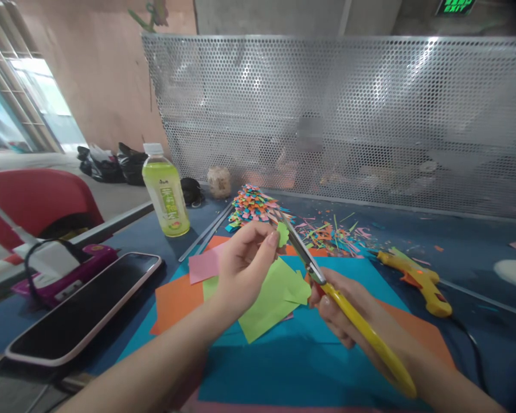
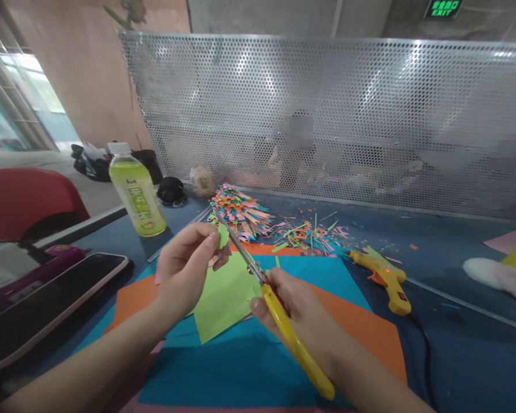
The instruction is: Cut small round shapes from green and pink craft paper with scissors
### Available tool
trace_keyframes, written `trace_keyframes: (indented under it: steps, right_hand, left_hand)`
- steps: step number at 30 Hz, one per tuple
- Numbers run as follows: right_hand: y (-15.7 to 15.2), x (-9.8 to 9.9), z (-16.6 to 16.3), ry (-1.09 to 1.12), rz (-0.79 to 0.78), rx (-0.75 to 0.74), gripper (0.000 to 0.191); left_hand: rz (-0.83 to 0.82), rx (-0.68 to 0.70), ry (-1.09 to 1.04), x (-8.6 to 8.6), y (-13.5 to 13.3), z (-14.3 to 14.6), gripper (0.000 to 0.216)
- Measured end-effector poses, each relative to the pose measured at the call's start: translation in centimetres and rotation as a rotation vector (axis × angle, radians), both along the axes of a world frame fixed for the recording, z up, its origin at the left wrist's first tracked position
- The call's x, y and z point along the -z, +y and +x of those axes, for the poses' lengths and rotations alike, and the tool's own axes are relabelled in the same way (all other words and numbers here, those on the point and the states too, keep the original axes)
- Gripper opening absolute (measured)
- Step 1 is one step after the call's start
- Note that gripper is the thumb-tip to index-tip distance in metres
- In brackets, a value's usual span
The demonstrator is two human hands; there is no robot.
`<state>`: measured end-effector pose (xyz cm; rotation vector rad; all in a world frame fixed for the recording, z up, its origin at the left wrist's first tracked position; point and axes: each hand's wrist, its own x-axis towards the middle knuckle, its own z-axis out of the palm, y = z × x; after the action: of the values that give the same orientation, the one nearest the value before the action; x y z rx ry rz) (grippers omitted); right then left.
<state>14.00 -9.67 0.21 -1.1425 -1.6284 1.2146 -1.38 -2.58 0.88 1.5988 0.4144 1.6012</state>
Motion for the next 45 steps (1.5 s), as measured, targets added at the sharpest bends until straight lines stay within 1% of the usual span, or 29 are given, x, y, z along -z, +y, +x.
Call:
trace_keyframes:
  steps: [8,16,22,27,33,37,42,45]
  right_hand:
    - [0.15,0.47,0.12,-0.057,0.031,-0.025,0.041]
    - [0.29,0.28,0.07,-0.021,0.027,-0.036,0.044]
    - [0.05,0.09,0.07,0.028,0.008,-0.037,0.043]
    - [-0.01,0.13,0.15,0.008,0.008,-0.043,0.045]
    - [0.07,-0.07,0.09,0.003,-0.012,-0.016,0.049]
    - [0.07,-0.12,0.11,-0.006,-0.014,-0.023,0.047]
    - [0.10,-0.10,0.19,0.004,-0.009,-0.043,0.044]
    - [0.12,-0.01,0.32,0.001,-0.001,-0.051,0.041]
  left_hand:
    - [0.062,0.007,0.052,0.23,0.17,-0.19,0.015]
    - [0.059,0.024,0.084,0.24,0.29,-0.25,0.016]
    - [0.064,-0.005,0.046,0.22,0.23,-0.26,0.015]
    - [0.058,-0.048,0.021,0.00,0.23,-0.13,0.014]
    - [0.003,-0.088,-0.050,-0.03,0.39,-0.06,0.015]
    - [-0.006,-0.104,-0.072,-0.11,0.44,-0.05,0.016]
    - [0.065,-0.127,0.024,-0.05,0.41,-0.20,0.016]
    - [0.082,-0.158,0.081,0.01,0.38,-0.29,0.015]
